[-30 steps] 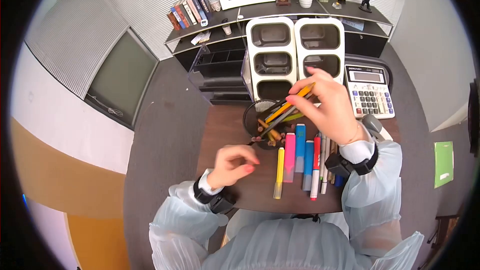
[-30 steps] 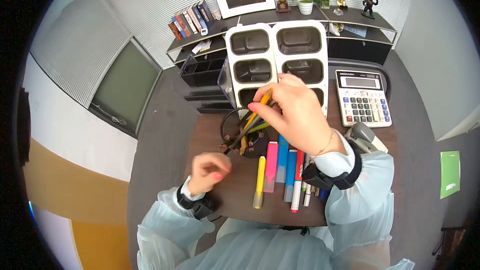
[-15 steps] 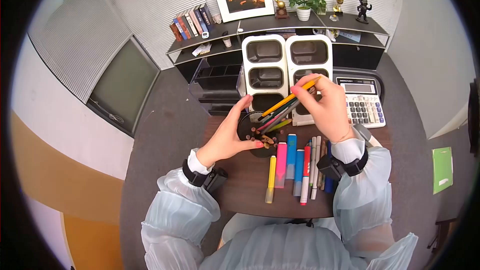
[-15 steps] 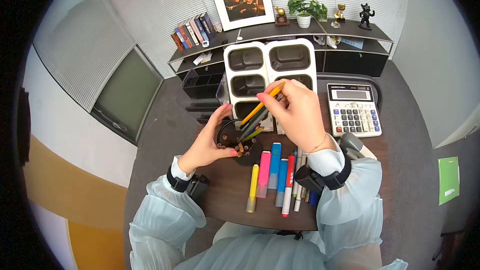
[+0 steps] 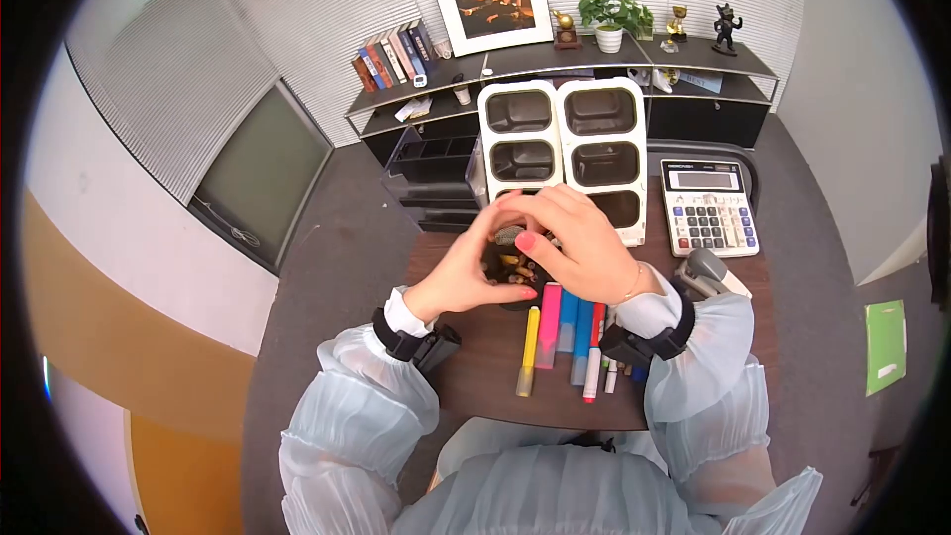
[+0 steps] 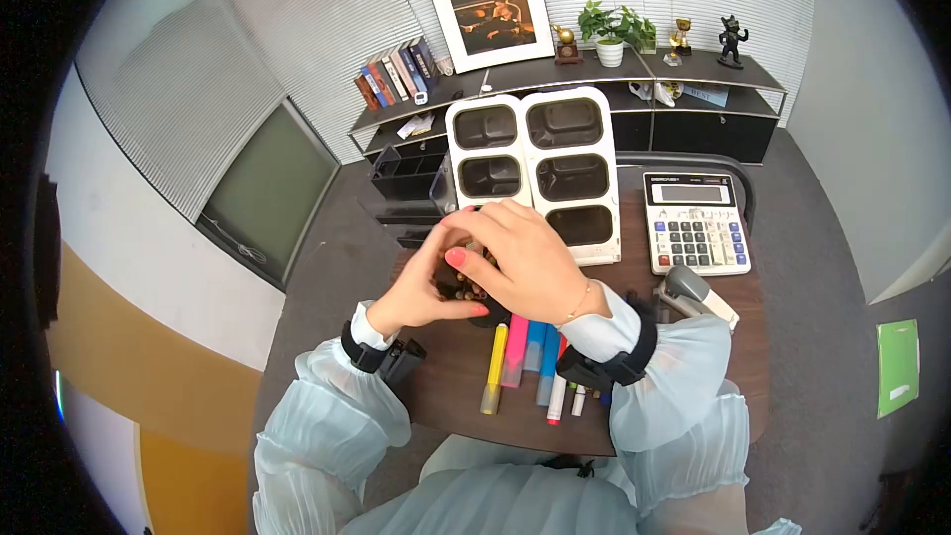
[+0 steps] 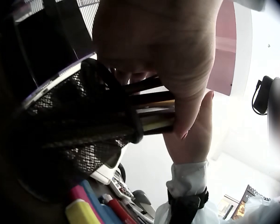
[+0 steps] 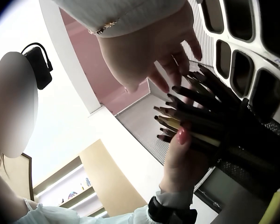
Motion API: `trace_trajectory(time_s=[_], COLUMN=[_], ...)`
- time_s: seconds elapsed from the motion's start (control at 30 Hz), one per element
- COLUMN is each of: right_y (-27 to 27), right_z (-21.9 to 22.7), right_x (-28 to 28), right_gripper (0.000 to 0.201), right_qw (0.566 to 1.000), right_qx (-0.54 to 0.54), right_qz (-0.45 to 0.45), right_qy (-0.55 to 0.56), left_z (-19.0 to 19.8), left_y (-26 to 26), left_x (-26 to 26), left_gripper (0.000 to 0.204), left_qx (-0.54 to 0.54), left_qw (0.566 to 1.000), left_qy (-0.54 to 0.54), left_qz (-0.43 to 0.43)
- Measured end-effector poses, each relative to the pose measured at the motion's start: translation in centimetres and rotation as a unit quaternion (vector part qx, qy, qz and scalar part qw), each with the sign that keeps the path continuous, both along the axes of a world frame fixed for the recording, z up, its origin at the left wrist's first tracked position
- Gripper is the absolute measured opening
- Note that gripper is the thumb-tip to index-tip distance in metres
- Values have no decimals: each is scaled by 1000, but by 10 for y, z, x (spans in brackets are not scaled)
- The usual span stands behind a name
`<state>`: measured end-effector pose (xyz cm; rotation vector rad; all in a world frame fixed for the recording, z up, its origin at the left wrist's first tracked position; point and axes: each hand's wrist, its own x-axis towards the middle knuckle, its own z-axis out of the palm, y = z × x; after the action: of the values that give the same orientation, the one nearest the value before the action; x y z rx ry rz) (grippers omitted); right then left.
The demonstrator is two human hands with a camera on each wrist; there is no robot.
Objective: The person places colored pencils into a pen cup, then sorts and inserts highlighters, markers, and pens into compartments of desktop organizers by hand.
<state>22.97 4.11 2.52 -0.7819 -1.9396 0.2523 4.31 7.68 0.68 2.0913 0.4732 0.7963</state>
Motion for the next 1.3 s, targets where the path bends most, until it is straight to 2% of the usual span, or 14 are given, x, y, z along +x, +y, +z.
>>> trace_trajectory(time_s=[0.07,0.13,0.27,0.33,0.4,0.47,0.6,0.73,0.8,0.83,0.97,1.03,1.13,1.3], right_y=[1,1,-5,-7,-10,-10,-6,-8,-8,-7,-5,-3,-3,-2], right_z=[-1,1,13,17,22,23,23,25,25,24,22,20,20,21], right_x=[-1,1,11,17,20,22,24,24,25,26,25,25,23,25], right_gripper=[27,29,30,31,29,28,26,25,24,24,24,24,23,22], right_qw=[998,993,981,980,980,978,977,977,977,978,978,979,979,979], right_qx=[27,53,101,123,113,109,129,129,138,135,132,131,137,147], right_qz=[-4,-7,-12,-25,-23,-40,-55,-58,-57,-56,-56,-55,-50,-56], right_qy=[51,101,162,155,165,175,158,157,150,149,152,146,140,131], left_z=[1,5,-2,-6,-12,-12,-17,-30,-41,-47,-62,-61,-65,-56], left_y=[-9,-11,0,5,13,15,9,13,5,2,-8,-17,-13,-25], left_x=[9,17,14,14,8,2,4,2,4,1,-5,-8,-15,-25], left_gripper=[96,89,47,28,30,39,66,79,94,104,109,112,114,110], left_qx=[-48,31,-59,-68,-146,-160,-68,106,-50,-83,-31,-117,-50,-14], left_qw=[999,997,996,985,945,944,973,945,926,932,961,965,983,965], left_qy=[0,50,6,-100,-208,-202,-156,-161,-286,-274,-230,-191,-82,-120], left_qz=[12,52,72,122,205,206,153,263,242,220,148,137,155,232])
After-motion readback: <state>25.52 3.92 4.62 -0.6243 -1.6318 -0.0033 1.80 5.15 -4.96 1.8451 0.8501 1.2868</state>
